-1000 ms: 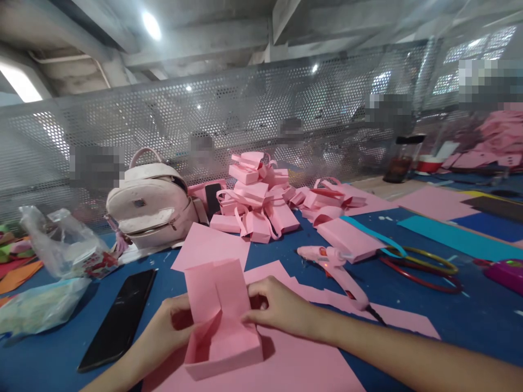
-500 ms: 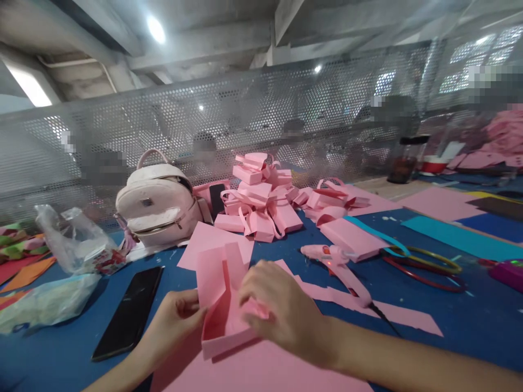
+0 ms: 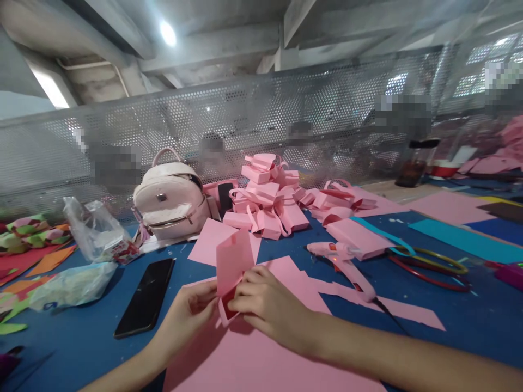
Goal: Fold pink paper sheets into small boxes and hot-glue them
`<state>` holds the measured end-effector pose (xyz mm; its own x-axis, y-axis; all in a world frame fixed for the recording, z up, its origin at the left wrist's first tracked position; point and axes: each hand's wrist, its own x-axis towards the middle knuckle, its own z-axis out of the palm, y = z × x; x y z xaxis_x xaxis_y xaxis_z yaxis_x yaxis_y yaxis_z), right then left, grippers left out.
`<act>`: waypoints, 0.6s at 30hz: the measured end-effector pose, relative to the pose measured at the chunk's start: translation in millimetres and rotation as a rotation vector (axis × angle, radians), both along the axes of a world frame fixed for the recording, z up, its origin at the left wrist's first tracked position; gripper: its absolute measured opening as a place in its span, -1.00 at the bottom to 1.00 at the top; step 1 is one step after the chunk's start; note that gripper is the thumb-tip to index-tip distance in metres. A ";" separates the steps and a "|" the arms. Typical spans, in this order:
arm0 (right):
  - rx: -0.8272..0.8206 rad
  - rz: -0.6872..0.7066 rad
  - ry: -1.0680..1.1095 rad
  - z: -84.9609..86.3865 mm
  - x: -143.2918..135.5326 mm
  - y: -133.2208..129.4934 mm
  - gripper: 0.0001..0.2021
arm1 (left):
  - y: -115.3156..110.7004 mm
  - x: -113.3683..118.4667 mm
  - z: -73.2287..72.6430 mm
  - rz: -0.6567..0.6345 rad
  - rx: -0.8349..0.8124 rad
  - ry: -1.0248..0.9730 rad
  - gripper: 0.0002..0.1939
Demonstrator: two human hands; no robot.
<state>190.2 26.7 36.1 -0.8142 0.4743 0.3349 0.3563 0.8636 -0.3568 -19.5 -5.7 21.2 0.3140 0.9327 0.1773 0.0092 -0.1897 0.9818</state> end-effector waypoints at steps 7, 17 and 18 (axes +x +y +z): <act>-0.035 -0.045 -0.058 9.9 3.5 1.7 -0.83 | -4.9 -0.1 -6.1 0.012 0.008 -0.014 -0.59; -0.027 -0.146 0.178 0.6 6.3 5.2 -0.82 | -7.3 3.2 -11.1 0.044 -0.098 -0.028 -0.47; -0.033 -0.149 0.190 -0.7 5.6 4.8 -0.81 | -7.3 3.9 -11.7 0.063 -0.099 -0.030 -0.44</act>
<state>195.8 31.5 35.4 -0.6584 0.5978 0.4572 0.4030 0.7931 -0.4567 -15.6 -12.9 9.6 0.2500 0.9639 0.0917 -0.0121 -0.0915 0.9957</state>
